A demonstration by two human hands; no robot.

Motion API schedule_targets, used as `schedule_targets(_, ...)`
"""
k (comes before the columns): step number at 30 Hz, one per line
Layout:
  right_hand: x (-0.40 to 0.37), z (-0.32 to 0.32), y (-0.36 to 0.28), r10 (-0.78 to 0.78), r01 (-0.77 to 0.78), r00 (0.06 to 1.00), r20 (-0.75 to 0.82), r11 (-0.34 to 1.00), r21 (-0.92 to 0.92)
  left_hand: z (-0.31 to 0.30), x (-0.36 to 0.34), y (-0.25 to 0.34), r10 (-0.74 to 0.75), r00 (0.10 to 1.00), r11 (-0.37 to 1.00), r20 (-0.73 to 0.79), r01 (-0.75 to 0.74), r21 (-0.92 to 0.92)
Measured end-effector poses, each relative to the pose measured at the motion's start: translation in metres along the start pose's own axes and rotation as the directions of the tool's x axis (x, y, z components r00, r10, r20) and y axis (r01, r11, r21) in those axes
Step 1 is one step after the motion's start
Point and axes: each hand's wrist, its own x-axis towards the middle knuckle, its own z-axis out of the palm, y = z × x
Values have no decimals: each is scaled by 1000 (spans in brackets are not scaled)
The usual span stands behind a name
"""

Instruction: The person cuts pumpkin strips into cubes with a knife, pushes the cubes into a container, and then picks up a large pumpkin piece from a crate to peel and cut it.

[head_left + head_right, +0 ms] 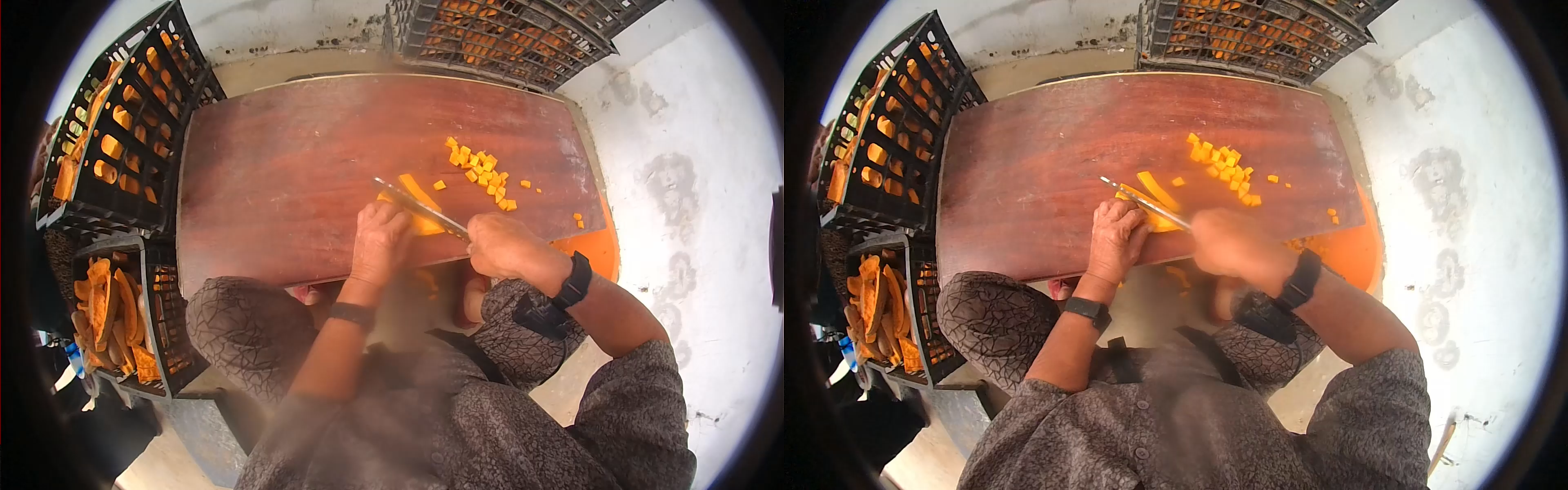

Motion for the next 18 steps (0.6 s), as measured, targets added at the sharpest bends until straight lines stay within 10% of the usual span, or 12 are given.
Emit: schedule_targets(18, 21, 1, -2, 21, -22, 1000, 7, 992, 123, 2, 2, 2, -14, 1000, 1000, 4, 14, 23)
